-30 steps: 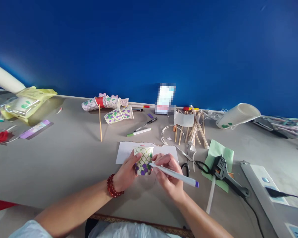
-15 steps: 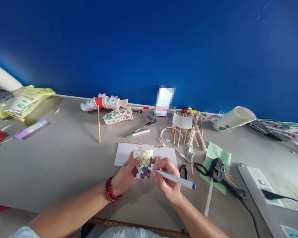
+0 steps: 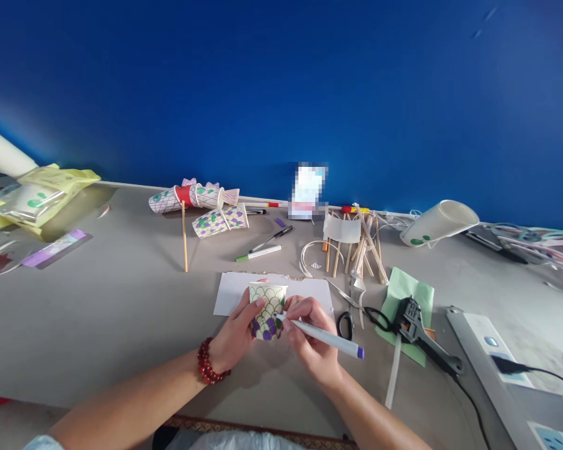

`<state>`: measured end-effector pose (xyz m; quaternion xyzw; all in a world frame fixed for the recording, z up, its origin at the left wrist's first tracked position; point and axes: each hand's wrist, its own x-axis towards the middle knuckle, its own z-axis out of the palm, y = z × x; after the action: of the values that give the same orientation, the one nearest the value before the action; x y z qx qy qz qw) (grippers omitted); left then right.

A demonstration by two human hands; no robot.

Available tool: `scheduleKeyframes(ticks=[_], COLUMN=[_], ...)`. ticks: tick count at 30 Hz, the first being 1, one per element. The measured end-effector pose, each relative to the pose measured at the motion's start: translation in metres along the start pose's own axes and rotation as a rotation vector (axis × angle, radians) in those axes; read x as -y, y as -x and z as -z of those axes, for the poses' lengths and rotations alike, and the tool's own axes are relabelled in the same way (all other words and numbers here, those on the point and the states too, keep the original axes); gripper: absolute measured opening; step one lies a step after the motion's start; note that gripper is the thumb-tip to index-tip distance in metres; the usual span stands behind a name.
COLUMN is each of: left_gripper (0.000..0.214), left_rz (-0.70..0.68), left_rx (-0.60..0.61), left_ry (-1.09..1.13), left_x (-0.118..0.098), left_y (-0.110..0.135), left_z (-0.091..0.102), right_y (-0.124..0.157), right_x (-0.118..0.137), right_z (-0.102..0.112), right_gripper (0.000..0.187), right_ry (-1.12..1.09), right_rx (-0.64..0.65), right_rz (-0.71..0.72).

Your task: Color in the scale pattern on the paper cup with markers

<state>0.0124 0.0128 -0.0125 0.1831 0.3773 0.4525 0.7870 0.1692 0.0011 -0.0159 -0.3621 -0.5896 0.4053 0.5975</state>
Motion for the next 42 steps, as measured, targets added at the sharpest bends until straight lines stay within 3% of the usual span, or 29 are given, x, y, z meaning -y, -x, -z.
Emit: scheduleKeyframes(ticks=[42], left_gripper=[0.072], left_rz=[0.012], left_rx=[-0.002], left_ry=[0.016], left_x=[0.0027], left_y=[-0.0022], left_z=[0.0029], right_y=[-0.0002], right_x=[-0.0046], right_z=[-0.0012], right_gripper=[0.014], right_ry=[0.027], right_rx=[-0.023], right_rz=[0.042])
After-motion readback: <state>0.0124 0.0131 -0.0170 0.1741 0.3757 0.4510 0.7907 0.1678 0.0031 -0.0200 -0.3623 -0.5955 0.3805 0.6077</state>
